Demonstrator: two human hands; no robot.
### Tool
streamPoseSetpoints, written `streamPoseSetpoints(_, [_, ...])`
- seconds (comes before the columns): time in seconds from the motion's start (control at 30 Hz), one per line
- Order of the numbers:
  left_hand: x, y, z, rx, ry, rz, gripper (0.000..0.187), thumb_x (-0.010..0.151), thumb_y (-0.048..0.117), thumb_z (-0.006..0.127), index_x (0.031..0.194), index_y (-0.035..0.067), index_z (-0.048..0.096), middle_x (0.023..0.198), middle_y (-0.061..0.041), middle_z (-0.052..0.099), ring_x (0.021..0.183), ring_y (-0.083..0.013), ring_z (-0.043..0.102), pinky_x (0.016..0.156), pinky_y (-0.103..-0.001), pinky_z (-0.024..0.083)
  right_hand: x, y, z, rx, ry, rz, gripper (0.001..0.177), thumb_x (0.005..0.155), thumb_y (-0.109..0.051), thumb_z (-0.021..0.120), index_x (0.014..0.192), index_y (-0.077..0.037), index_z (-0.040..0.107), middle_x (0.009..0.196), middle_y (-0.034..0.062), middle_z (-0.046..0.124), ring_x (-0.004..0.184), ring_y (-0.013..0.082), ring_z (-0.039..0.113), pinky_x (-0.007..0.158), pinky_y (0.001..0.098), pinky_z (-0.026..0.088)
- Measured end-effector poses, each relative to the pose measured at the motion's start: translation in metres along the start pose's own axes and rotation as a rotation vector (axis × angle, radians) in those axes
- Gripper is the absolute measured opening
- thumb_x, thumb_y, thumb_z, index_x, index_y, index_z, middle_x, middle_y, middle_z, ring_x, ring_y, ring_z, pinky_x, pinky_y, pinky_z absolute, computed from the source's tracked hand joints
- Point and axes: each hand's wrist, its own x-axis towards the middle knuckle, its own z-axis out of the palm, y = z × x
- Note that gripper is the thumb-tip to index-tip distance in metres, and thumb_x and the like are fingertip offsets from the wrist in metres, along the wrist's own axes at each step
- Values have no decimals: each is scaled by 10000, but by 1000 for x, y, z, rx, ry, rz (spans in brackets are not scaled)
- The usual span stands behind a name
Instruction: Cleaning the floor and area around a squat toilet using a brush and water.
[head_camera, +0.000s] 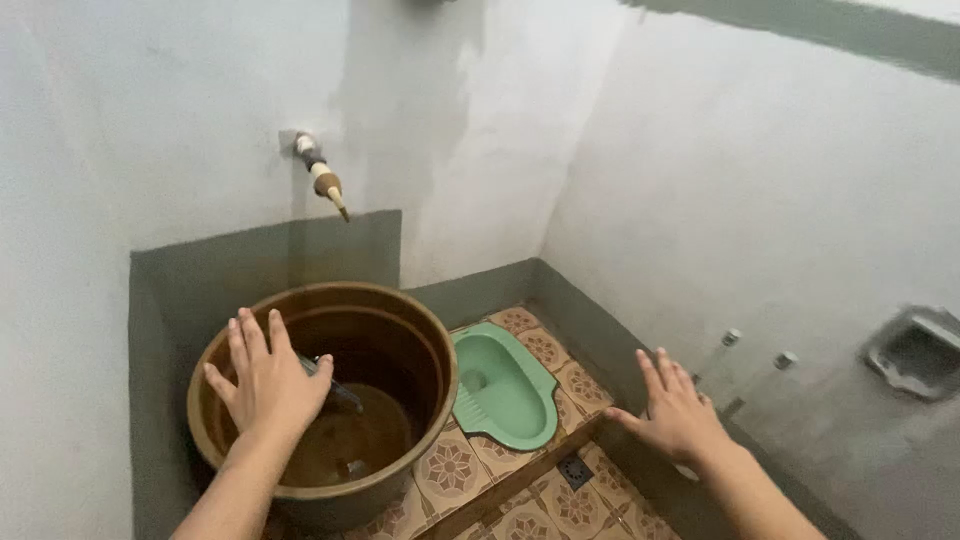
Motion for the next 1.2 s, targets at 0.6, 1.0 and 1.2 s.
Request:
streamPoseSetpoints(0.6, [24, -75, 57, 199, -76, -170, 1057, 813, 619, 657, 1618, 170, 140, 1699, -139, -27, 1567, -274, -67, 1173, -668, 101, 68, -21, -2, 56, 20, -198, 1150, 805, -829, 549, 1635, -285, -33, 1727, 72, -53, 1591, 268, 75, 1215, 587, 270])
streamPoseSetpoints(1.0, [34, 62, 119, 163, -77, -97, 992, 850, 648, 581, 1611, 183, 148, 1699, -145, -37, 1560, -288, -73, 1165, -679, 113, 146, 138, 0, 80, 191, -182, 1114, 861, -828, 535, 1631, -227, -1, 1684, 181, 38, 1537, 384, 161, 1222, 572, 244])
streamPoseSetpoints(1.2, [7, 149, 113, 154, -130, -59, 972, 876, 653, 566, 1620, 194, 144, 1711, -114, -42, 1577, -265, -93, 1181, -679, 122, 160, 193, -39, 123, 178, -107, 1087, 841, -763, 557, 1638, -247, 28, 1698, 144, 100, 1548, 343, 221, 1202, 586, 308])
